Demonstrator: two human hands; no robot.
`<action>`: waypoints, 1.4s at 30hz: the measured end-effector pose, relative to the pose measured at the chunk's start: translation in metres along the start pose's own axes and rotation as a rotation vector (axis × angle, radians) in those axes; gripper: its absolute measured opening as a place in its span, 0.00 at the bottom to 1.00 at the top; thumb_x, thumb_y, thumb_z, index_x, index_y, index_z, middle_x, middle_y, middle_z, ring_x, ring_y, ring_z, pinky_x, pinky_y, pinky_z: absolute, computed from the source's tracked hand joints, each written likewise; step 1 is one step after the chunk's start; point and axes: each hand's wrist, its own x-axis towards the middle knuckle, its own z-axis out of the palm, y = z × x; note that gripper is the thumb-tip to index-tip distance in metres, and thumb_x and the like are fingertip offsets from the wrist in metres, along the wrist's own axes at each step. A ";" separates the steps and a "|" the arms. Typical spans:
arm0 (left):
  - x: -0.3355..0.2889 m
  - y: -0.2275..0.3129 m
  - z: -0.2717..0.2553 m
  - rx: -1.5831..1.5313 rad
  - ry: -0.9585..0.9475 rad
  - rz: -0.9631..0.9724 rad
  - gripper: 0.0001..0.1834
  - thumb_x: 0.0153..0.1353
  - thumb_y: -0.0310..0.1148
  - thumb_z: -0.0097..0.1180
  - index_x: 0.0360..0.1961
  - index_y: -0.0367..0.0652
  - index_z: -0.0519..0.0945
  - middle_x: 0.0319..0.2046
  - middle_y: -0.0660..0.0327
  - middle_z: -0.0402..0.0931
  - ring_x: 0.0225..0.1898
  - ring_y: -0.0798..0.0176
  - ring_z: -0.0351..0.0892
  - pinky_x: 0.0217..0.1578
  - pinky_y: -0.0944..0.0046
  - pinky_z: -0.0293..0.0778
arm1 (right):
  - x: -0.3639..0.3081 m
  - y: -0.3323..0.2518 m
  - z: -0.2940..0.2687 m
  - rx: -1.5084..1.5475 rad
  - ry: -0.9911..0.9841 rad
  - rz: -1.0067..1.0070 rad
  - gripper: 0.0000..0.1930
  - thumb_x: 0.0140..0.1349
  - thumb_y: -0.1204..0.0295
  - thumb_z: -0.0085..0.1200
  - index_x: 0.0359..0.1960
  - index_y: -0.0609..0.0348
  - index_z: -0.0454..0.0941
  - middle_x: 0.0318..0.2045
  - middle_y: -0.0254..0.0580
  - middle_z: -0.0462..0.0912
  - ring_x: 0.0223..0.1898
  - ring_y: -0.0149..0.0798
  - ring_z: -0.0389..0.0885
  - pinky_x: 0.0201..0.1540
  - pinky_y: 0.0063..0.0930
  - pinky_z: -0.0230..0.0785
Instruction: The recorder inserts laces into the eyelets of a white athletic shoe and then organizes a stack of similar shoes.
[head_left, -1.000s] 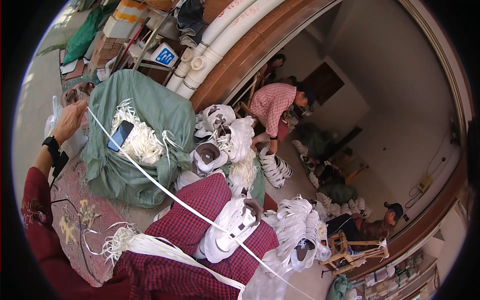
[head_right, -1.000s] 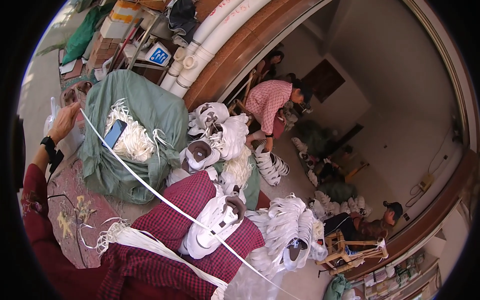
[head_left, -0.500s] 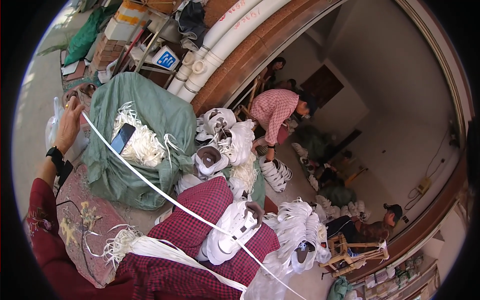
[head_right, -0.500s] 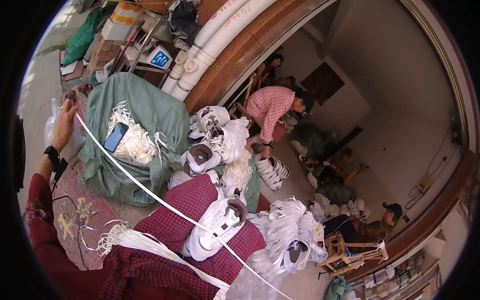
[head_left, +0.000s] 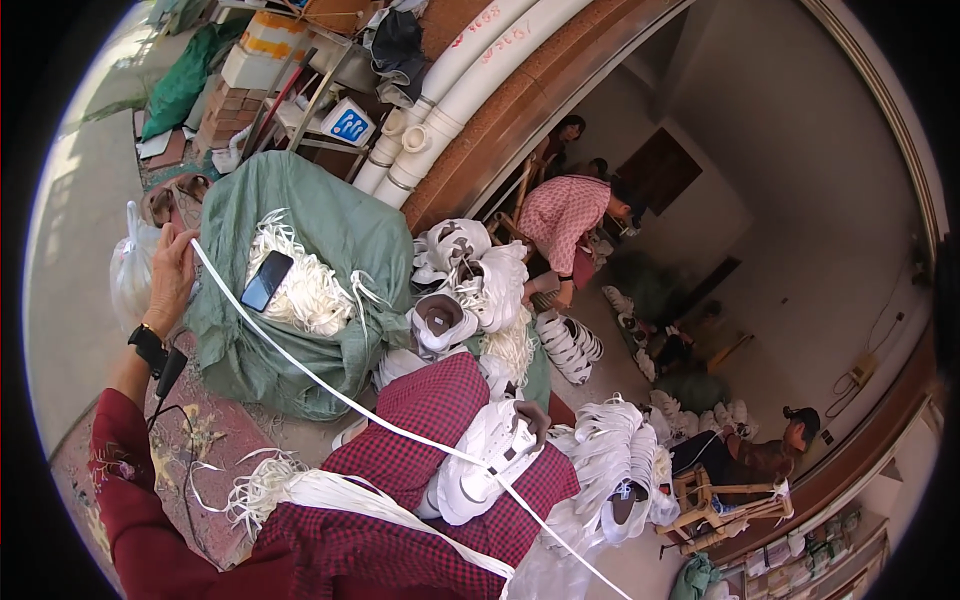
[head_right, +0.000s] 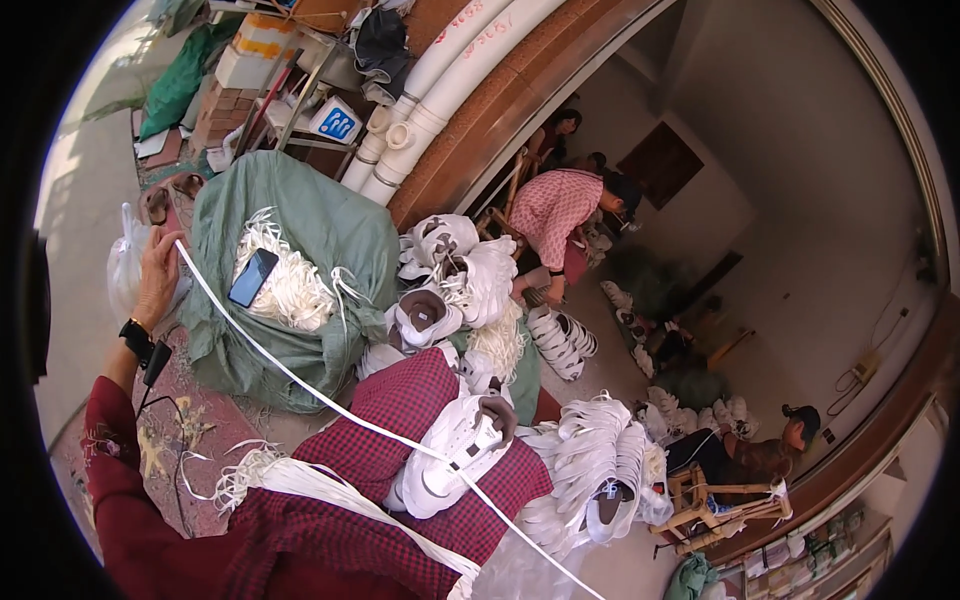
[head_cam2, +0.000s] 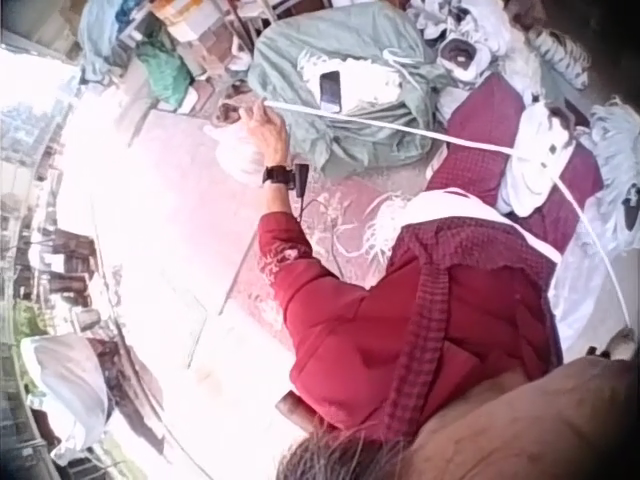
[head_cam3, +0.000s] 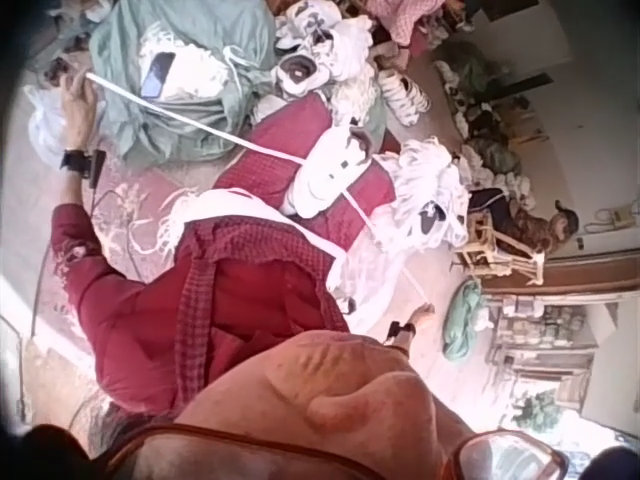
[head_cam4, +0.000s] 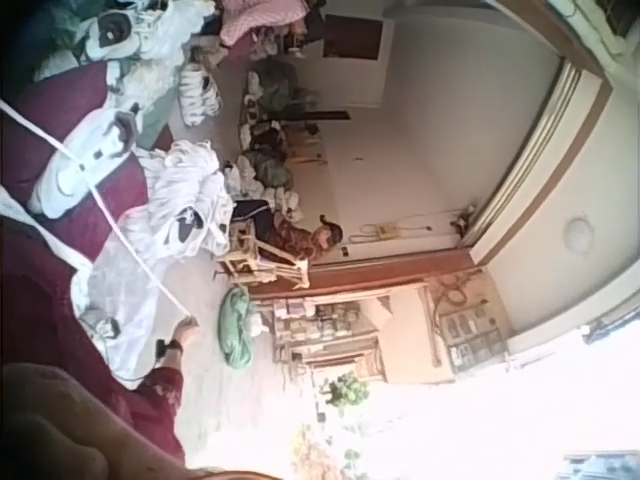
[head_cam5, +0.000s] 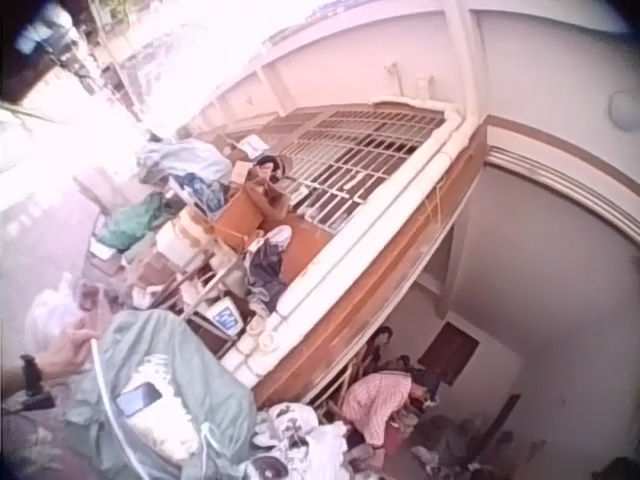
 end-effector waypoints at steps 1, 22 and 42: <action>-0.003 -0.002 0.003 -0.014 0.022 -0.005 0.09 0.64 0.19 0.51 0.45 0.36 0.78 0.36 0.51 0.67 0.37 0.47 0.72 0.42 0.55 0.70 | 0.004 0.002 0.004 0.083 0.071 0.053 0.17 0.66 0.62 0.56 0.37 0.67 0.85 0.34 0.59 0.86 0.35 0.54 0.86 0.40 0.42 0.79; -0.037 0.176 0.112 -0.644 -0.162 -0.077 0.11 0.61 0.16 0.52 0.43 0.36 0.81 0.32 0.59 0.76 0.29 0.66 0.79 0.32 0.68 0.75 | 0.071 -0.196 -0.018 1.503 -0.150 0.146 0.09 0.66 0.68 0.61 0.41 0.60 0.80 0.32 0.31 0.82 0.32 0.21 0.75 0.31 0.15 0.64; -0.125 0.337 0.157 -1.128 -1.035 -0.143 0.05 0.66 0.24 0.59 0.42 0.35 0.83 0.35 0.65 0.83 0.35 0.77 0.80 0.35 0.74 0.77 | -0.006 -0.426 -0.076 1.474 -0.900 -0.347 0.05 0.64 0.78 0.60 0.38 0.62 0.76 0.30 0.32 0.83 0.31 0.23 0.82 0.31 0.17 0.72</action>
